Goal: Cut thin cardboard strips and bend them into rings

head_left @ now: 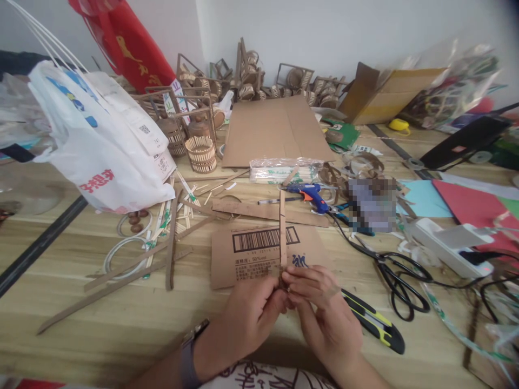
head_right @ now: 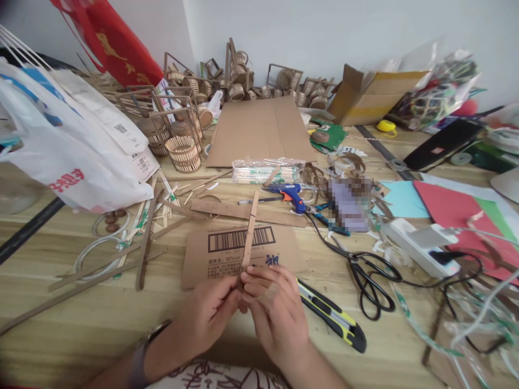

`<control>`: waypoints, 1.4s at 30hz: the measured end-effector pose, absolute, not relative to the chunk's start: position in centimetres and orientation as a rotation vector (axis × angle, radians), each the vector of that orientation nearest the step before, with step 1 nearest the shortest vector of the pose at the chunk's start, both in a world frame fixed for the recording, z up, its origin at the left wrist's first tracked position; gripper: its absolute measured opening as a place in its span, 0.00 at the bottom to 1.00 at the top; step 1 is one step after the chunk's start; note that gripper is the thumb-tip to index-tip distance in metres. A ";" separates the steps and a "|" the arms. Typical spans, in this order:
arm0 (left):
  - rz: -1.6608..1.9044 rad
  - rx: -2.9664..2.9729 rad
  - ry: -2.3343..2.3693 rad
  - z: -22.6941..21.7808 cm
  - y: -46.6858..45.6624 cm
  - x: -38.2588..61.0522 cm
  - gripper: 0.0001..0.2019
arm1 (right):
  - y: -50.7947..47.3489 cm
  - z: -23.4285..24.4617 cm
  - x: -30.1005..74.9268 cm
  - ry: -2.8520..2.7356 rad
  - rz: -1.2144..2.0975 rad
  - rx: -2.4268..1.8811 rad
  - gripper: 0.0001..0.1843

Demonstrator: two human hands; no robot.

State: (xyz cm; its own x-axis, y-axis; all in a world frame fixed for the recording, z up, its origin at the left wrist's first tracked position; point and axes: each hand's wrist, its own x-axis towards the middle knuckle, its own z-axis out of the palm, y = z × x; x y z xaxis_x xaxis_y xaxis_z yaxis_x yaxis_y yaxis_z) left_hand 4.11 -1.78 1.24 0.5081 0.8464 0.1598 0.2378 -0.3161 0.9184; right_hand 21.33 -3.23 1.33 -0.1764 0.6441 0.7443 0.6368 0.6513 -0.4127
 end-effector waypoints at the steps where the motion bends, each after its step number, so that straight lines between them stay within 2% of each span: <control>1: 0.821 1.833 0.893 1.4 -1.8 4.1 0.13 | -3.3 1.3 21.3 -1.853 0.007 -1.022 0.09; 4: 0.825 1.879 0.847 1.9 -2.0 4.0 0.13 | -3.5 1.2 21.2 -1.718 0.100 -1.112 0.06; 9: 0.809 1.856 0.847 2.0 -1.8 4.1 0.14 | -3.7 0.9 20.8 -1.538 0.302 -1.180 0.08; 14: 0.835 1.683 0.896 1.1 -1.5 4.3 0.13 | -3.4 1.0 20.8 -1.727 0.155 -1.023 0.05; 22: 0.844 1.790 0.875 1.5 -1.7 4.2 0.13 | -3.1 1.0 21.2 -1.850 0.023 -1.028 0.06; 29: 0.796 1.851 0.840 2.0 -1.8 4.1 0.13 | -3.7 0.4 21.0 -1.538 0.362 -1.160 0.08; 37: 0.825 1.652 0.909 1.0 -1.5 4.4 0.13 | -3.3 0.9 21.0 -1.809 0.140 -1.003 0.09; 42: 0.852 1.723 0.917 1.2 -1.5 4.3 0.12 | -2.9 1.0 21.1 -1.914 -0.026 -1.041 0.06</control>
